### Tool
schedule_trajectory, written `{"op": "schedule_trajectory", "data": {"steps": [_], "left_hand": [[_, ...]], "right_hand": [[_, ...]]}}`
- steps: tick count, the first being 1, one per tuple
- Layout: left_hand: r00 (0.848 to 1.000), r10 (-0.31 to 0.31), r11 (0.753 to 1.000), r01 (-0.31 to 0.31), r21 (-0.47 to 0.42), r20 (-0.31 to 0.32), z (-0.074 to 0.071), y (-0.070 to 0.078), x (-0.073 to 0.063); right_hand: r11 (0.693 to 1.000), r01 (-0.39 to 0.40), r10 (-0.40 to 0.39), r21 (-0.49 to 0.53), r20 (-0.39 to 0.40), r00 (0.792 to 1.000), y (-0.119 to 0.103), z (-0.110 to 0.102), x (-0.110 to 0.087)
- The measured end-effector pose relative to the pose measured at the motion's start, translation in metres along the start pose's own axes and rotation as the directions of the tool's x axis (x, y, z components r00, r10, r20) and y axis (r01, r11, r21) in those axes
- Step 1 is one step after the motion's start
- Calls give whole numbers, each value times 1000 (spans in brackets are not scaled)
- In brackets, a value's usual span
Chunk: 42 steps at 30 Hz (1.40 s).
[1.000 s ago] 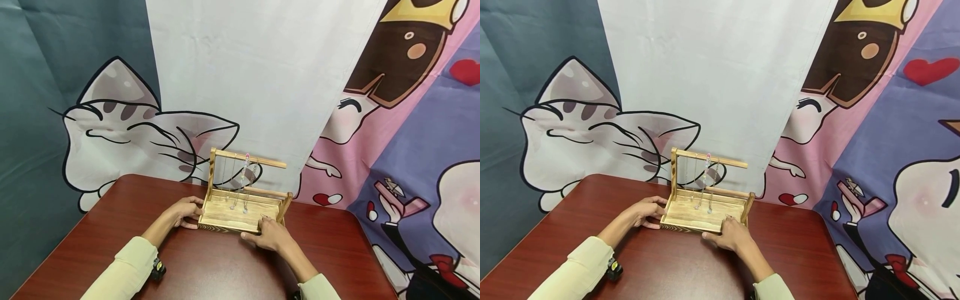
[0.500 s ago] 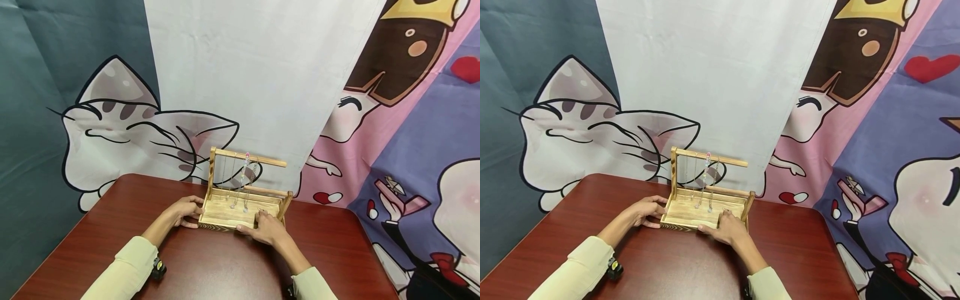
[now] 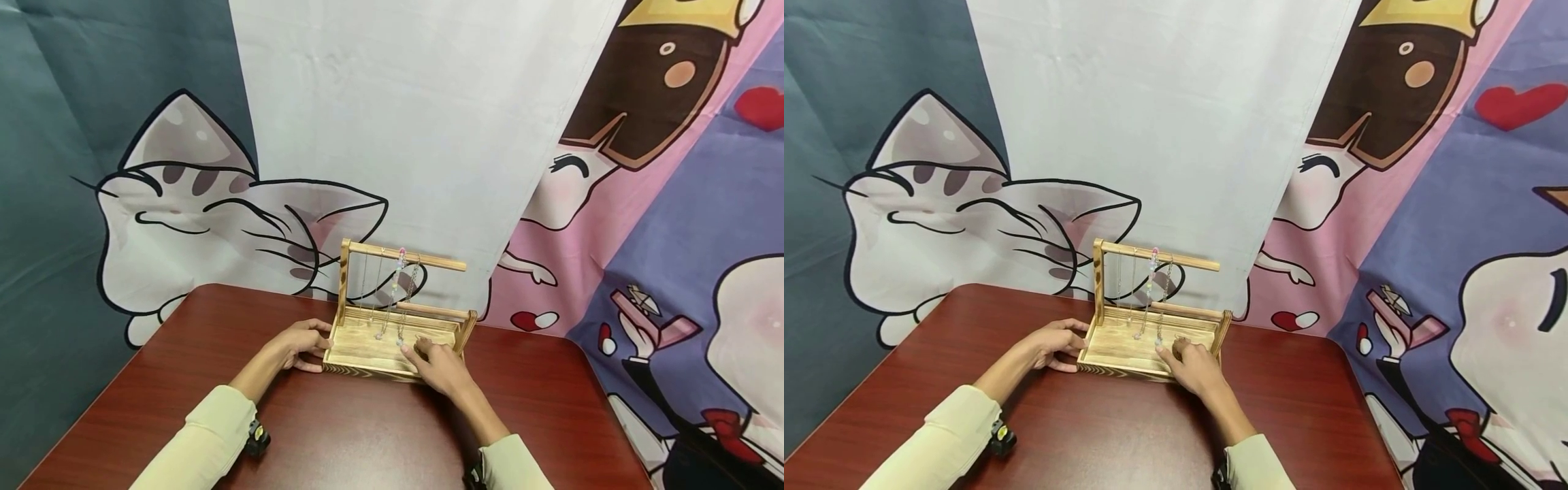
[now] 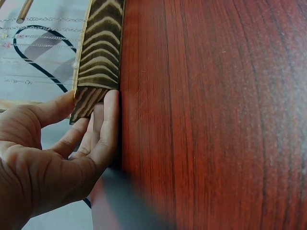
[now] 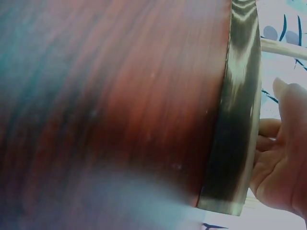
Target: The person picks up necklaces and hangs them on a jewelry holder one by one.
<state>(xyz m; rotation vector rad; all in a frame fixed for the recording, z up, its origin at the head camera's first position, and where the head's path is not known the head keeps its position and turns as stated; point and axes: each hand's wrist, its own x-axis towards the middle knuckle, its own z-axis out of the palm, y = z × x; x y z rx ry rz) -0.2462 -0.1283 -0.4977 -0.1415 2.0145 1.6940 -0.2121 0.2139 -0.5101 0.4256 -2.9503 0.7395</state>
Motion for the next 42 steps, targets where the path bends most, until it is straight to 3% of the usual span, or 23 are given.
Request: {"op": "schedule_trajectory", "data": {"steps": [7,23,27,32,36,38,42], "left_hand": [[1000,0,1000,0,-2,0,0,0,0],[1000,4,1000,-4,-3,-4,0,0,-1],[1000,4,1000,-4,-5,-3,0,0,-1],[1000,4,1000,-4,-1,-2,1,-1,-1],[1000,6,1000,-6,1,0,1,-1,0],[1000,6,1000,-6,2,0,1,-1,0],[1000,5,1000,-5,2,-2,1,0,0]], "right_hand": [[997,72,-68,32,-132,989,8,2,5],[998,10,-19,-68,-124,992,12,2,27],[992,24,-46,-125,-169,984,28,18,35],[994,-32,14,-107,-165,986,19,15,34],[991,-21,-6,-130,-201,980,30,26,40],[986,13,-52,-164,-235,971,46,40,46],[981,55,-100,-185,-243,965,43,41,44]]}}
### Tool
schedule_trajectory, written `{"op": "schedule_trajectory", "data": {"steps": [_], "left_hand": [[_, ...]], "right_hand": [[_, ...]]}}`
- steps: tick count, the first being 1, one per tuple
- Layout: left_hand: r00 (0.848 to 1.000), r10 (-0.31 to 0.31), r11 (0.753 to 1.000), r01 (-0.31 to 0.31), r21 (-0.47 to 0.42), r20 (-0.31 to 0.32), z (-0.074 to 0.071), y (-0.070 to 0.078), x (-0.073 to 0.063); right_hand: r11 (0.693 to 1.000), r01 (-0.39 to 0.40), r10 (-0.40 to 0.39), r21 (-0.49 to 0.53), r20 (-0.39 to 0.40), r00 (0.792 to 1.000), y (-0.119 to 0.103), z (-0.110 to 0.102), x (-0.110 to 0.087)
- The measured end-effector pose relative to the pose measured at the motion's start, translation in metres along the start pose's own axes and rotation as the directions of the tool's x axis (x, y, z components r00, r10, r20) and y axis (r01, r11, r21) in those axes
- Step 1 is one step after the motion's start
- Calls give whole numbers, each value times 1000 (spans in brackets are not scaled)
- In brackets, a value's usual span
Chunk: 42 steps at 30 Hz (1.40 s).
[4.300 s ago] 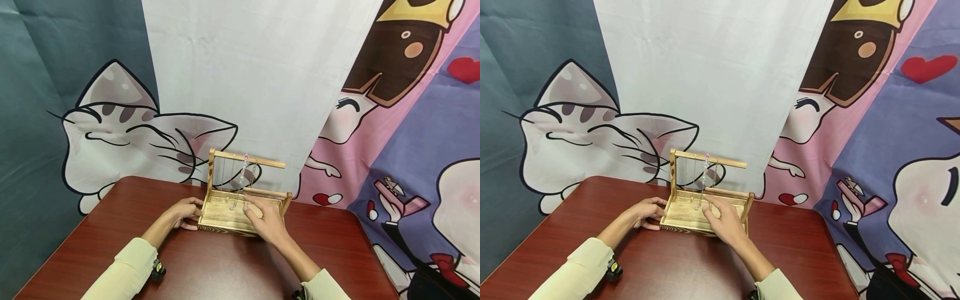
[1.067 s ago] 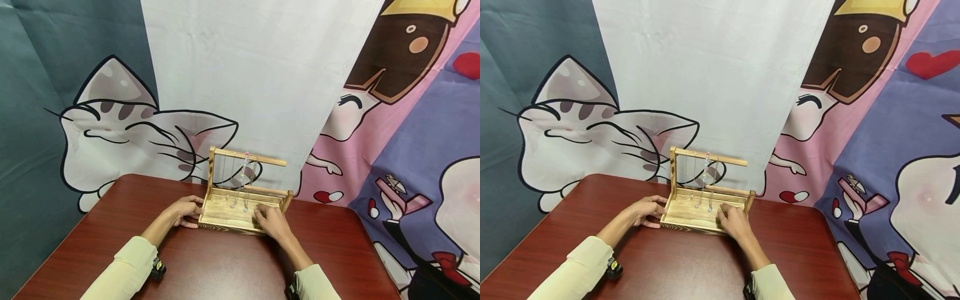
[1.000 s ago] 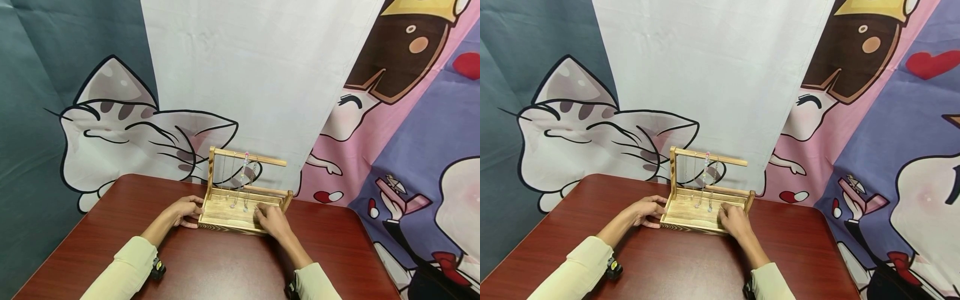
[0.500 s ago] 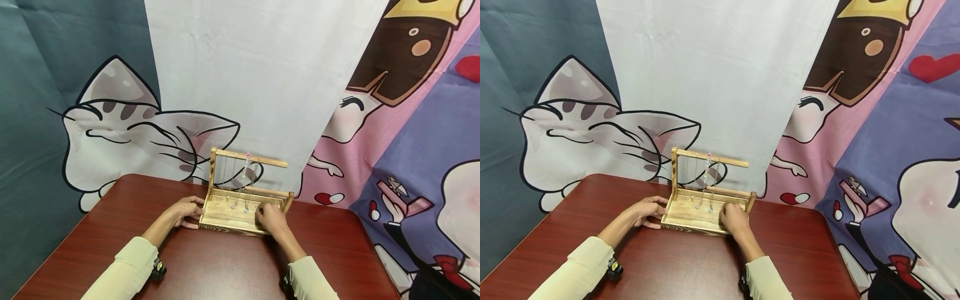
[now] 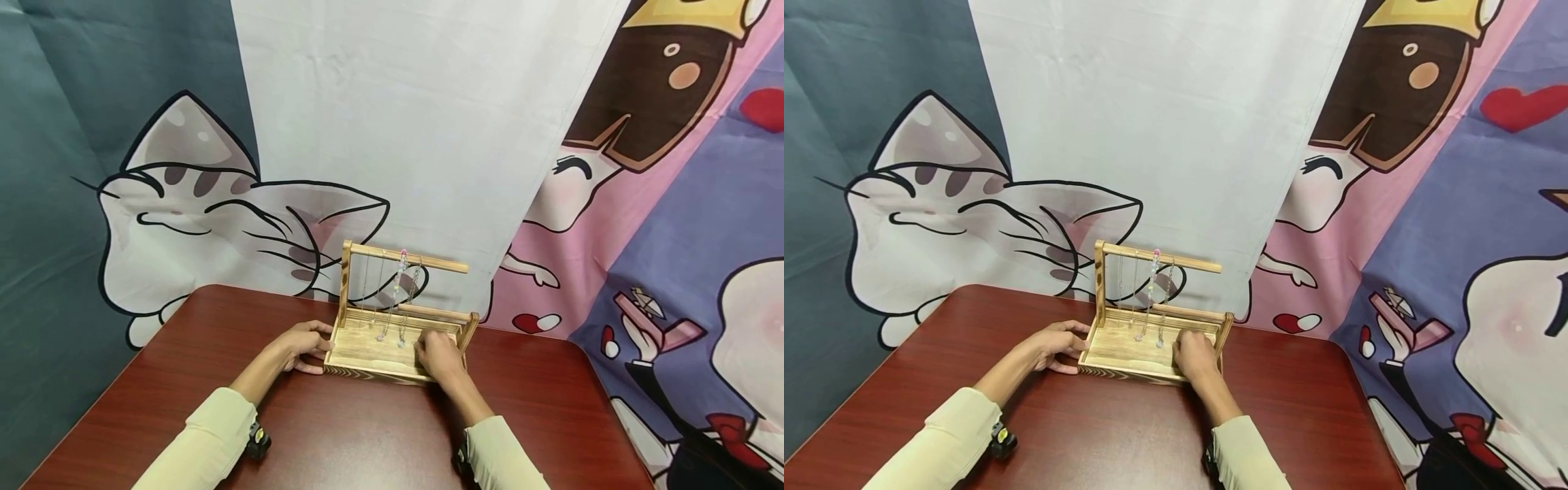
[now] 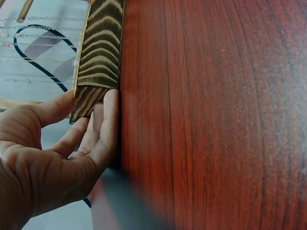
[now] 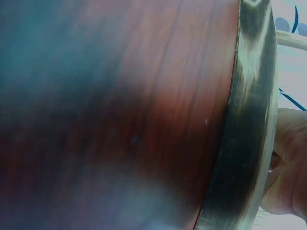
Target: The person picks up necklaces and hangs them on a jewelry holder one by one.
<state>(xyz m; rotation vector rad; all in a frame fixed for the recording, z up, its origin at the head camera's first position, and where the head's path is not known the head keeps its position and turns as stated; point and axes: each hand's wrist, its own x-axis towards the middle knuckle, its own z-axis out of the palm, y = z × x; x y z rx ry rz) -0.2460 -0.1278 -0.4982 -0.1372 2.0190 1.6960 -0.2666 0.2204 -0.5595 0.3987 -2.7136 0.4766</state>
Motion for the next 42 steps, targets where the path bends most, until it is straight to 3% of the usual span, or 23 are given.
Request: {"op": "schedule_trajectory", "data": {"steps": [2,6,9,13,14,15,17,19,20,23,24,27,30,32,35,38,42], "left_hand": [[1000,-1,1000,1,-1,-2,0,0,0],[1000,-1,1000,1,-4,-2,-1,0,0],[1000,-3,1000,3,-6,-3,-1,0,0],[1000,-3,1000,3,-5,-5,-1,0,-1],[1000,-3,1000,3,-5,-5,-2,0,-1],[1000,-3,1000,3,-5,-5,-2,0,-1],[1000,-2,1000,2,-5,-4,-2,0,-1],[1000,-2,1000,2,-7,-3,-3,1,-2],[1000,-2,1000,2,-8,-3,-3,1,-2],[1000,0,1000,0,-9,-2,-3,1,-2],[1000,1,1000,-1,-9,-2,-3,1,-2],[1000,3,1000,-3,-7,-1,-3,2,-2],[1000,3,1000,-3,-5,-2,-3,2,-3],[1000,3,1000,-3,-4,-4,-2,2,-3],[1000,3,1000,-3,-3,-7,-2,2,-2],[1000,1,1000,-2,-4,-6,-1,1,-2],[1000,-2,1000,2,-5,-5,0,0,-2]], "right_hand": [[1000,19,-19,9,5,1000,-10,-11,-3],[993,-68,60,97,87,994,-32,-34,-5],[974,-122,105,190,97,990,-26,-28,-4],[920,-148,135,363,61,989,-4,-12,-2],[892,-179,161,414,78,984,-4,-13,-2],[856,-219,191,467,108,976,-4,-14,-2],[731,-336,267,594,204,942,-14,-28,-2],[562,-433,313,705,303,900,-22,-39,-2],[466,-488,338,738,361,869,-30,-48,-2],[222,-543,322,810,465,825,-29,-52,0],[164,-555,305,816,493,815,-28,-53,1],[55,-577,265,815,545,795,-23,-53,3],[3,-600,261,800,579,772,-23,-56,4],[-14,-612,267,791,593,760,-23,-56,4],[-14,-618,267,786,599,755,-23,-56,3],[20,-609,257,793,585,769,-23,-55,2],[96,-591,238,801,558,795,-22,-55,0]]}}
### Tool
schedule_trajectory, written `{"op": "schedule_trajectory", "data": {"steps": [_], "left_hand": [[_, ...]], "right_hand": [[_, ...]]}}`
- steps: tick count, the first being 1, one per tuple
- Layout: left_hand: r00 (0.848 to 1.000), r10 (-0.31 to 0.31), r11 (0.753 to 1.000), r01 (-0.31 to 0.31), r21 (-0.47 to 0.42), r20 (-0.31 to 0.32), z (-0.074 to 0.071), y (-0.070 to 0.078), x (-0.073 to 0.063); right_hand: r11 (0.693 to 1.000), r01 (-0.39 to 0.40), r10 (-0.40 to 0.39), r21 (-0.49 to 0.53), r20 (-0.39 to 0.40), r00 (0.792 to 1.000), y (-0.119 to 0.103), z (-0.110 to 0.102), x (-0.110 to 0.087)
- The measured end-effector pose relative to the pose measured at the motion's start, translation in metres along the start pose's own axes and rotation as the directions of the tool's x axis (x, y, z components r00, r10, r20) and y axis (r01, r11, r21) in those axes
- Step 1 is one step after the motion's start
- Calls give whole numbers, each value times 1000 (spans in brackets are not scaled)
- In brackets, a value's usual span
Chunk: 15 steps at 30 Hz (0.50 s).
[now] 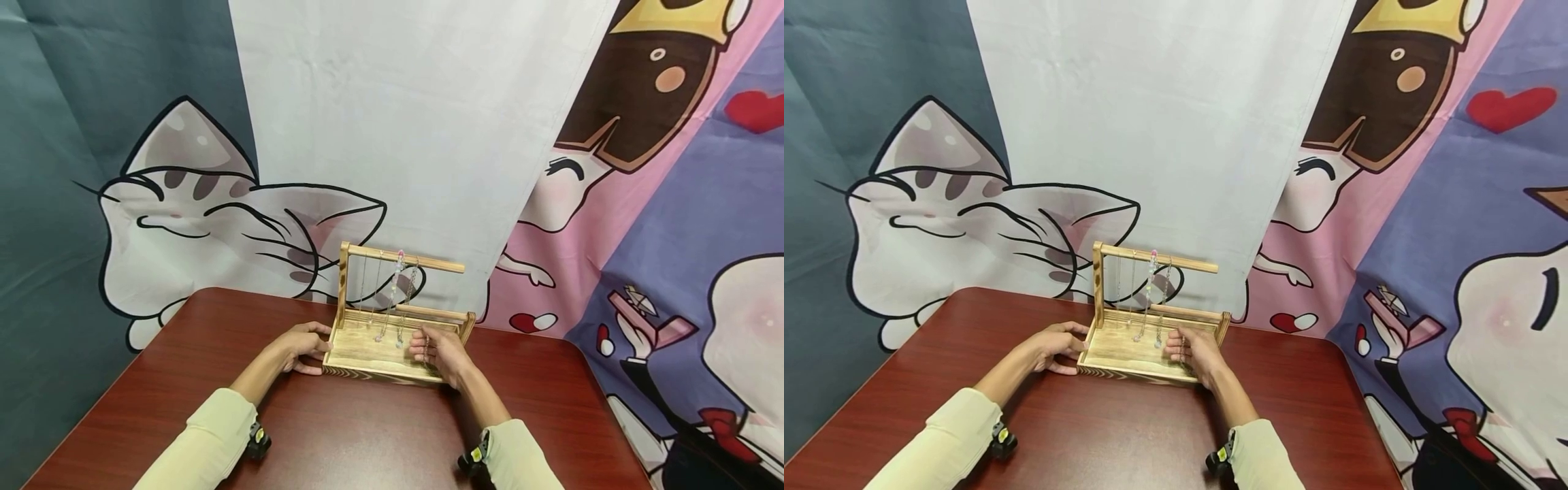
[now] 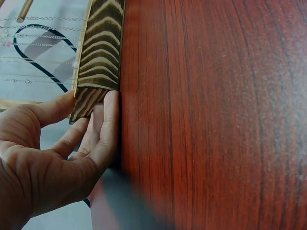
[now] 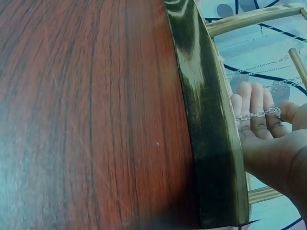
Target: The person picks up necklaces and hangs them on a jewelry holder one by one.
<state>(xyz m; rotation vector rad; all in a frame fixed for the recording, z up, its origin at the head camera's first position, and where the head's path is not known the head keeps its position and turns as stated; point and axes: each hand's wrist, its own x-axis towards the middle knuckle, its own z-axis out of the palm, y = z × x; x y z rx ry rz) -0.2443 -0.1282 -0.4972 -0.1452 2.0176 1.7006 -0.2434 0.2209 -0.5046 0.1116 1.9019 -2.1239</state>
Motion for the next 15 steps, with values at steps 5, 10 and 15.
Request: {"op": "schedule_trajectory", "data": {"steps": [5,10,15], "left_hand": [[1000,0,1000,0,5,-3,1,0,0],[1000,5,1000,-5,9,-3,0,-1,0],[1000,3,1000,-3,13,-4,0,0,0]], "right_hand": [[998,29,-27,-49,51,998,0,-2,-6],[997,61,-55,-55,105,993,-1,-2,-12],[994,90,-81,-59,144,986,-2,-2,-17]]}}
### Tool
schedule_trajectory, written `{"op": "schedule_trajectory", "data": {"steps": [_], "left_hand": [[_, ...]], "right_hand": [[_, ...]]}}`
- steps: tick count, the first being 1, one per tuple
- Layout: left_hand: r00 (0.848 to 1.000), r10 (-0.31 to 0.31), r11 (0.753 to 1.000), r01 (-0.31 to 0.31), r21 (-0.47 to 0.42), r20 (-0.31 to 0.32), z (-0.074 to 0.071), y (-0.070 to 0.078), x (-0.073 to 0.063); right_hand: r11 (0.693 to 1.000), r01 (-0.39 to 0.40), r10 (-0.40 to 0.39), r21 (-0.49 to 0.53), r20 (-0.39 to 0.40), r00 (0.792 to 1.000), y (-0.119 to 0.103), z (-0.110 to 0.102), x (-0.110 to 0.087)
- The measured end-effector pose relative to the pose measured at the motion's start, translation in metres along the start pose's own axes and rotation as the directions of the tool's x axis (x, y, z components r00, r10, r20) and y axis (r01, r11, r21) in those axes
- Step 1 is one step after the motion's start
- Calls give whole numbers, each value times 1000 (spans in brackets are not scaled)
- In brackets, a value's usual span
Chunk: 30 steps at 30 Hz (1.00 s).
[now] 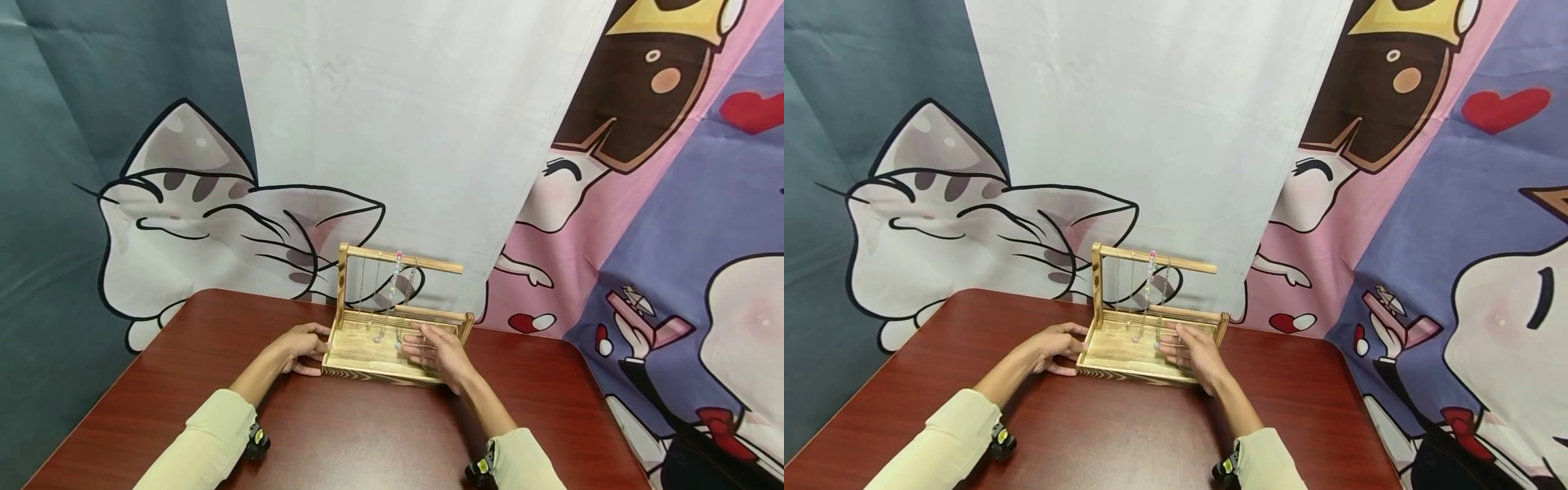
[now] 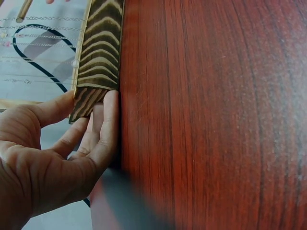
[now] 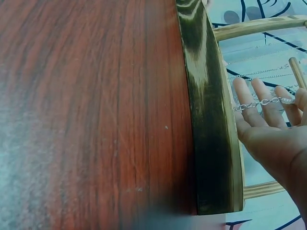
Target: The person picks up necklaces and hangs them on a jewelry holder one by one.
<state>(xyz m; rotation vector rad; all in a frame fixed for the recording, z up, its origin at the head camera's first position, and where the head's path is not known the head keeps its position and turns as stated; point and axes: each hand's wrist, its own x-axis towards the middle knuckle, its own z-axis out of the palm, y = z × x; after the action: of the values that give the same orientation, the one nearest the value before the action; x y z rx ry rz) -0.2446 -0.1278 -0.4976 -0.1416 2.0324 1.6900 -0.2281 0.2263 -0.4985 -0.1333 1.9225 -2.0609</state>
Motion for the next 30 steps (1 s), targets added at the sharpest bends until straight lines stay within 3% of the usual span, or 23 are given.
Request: {"op": "schedule_trajectory", "data": {"steps": [30], "left_hand": [[1000,-13,1000,13,-4,-3,0,1,-1]], "right_hand": [[993,106,-107,51,27,994,-12,3,-17]]}}
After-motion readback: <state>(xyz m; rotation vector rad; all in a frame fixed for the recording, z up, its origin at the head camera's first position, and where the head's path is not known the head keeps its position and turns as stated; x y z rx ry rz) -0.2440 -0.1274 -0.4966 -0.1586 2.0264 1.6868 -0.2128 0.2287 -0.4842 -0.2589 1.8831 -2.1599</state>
